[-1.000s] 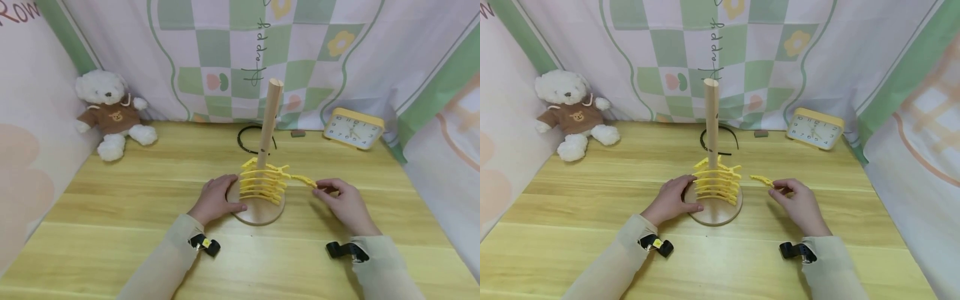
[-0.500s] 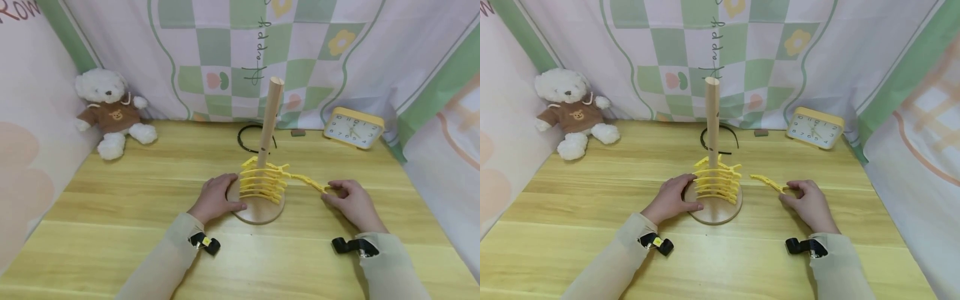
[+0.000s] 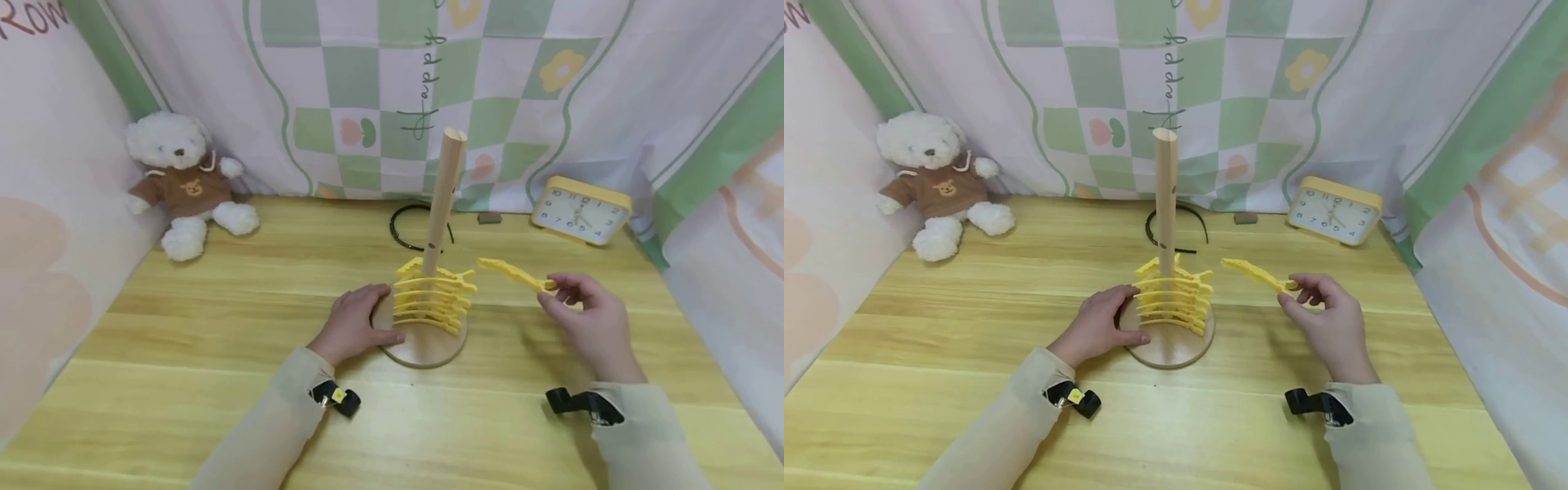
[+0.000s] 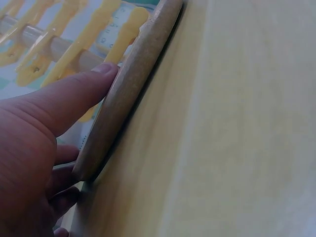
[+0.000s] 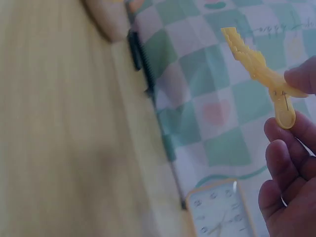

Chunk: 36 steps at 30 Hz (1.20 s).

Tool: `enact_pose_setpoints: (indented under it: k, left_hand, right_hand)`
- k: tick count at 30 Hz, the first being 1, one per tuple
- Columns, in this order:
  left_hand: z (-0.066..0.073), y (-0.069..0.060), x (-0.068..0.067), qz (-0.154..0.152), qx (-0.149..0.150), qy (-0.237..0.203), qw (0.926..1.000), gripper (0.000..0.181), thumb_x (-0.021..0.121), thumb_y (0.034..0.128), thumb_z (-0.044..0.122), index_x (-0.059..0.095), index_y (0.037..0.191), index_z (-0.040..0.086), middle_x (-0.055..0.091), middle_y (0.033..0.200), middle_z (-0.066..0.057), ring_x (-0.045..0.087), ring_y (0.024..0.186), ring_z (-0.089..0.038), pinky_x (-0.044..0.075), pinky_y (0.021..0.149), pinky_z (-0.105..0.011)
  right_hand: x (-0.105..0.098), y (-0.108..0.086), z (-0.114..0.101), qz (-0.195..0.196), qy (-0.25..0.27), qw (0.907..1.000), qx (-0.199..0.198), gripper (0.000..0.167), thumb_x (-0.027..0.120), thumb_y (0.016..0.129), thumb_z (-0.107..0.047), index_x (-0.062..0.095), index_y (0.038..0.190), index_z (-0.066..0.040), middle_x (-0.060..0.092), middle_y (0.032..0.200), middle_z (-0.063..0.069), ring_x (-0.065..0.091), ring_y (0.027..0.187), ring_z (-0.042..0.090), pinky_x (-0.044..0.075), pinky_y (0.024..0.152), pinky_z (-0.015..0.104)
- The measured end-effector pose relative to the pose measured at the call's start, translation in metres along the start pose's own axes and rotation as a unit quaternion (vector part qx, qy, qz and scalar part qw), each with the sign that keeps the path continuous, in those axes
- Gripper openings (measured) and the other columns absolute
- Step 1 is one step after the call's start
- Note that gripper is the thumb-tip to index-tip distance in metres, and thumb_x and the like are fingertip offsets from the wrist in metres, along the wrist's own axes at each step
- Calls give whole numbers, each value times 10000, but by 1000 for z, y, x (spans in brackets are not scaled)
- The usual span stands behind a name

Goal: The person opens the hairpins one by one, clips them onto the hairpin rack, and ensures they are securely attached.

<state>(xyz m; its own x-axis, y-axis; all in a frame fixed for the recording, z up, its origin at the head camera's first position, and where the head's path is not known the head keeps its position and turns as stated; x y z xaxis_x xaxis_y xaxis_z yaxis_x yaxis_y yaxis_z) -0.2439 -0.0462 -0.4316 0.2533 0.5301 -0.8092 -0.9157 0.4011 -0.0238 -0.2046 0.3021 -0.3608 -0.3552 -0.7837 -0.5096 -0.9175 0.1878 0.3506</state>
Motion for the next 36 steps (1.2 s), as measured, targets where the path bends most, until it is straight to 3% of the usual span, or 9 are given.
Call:
enact_pose_setpoints:
  k: [7, 21, 27, 36]
  left_hand:
    - [-2, 0, 1, 56, 54, -45, 10000, 961, 817, 763, 573, 424, 1523, 137, 447, 1548, -66, 366, 1443, -270, 171, 1194, -492]
    - [-2, 0, 2, 65, 33, -78, 9999, 956, 828, 758, 559, 430, 1518, 137, 452, 1544, -66, 367, 1443, -257, 153, 1200, -491]
    - [-1, 1, 2, 57, 58, -70, 9999, 962, 830, 754, 560, 429, 1518, 135, 459, 1538, -73, 394, 1423, -265, 166, 1194, -490]
    - [2, 0, 1, 73, 48, -85, 9999, 962, 845, 753, 529, 429, 1512, 108, 469, 1527, -85, 418, 1402, -262, 172, 1191, -501]
  right_hand:
    - [-1, 5, -31, 130, 321, 9979, -543, 297, 812, 791, 38, 721, 1073, 20, 597, 828, -85, 513, 810, 107, 408, 660, 120]
    - [7, -1, -84, -433, 635, 9869, -1418, 295, 794, 746, 147, 735, 1002, 11, 556, 814, -11, 487, 800, 124, 413, 739, 134]
    - [10, -1, -96, -546, 555, 9828, -1672, 328, 811, 726, 144, 747, 993, -36, 579, 807, 4, 471, 777, 121, 367, 638, 168]
    - [20, 3, -111, -739, 796, 9766, -1858, 336, 811, 713, 160, 753, 982, -34, 605, 828, 1, 490, 778, 139, 387, 622, 169]
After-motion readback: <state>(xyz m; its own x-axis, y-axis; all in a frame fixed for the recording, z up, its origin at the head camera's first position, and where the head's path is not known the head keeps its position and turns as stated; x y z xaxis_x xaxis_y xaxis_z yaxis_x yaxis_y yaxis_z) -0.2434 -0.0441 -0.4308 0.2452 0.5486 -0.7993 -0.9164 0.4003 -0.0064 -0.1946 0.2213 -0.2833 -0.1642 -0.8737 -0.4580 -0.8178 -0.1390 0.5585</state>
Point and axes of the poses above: each hand's wrist, its own y-axis towards the middle knuckle, its own x-axis out of the palm, z = x × y, the point moved 8 cm from there along y, towards the middle knuckle
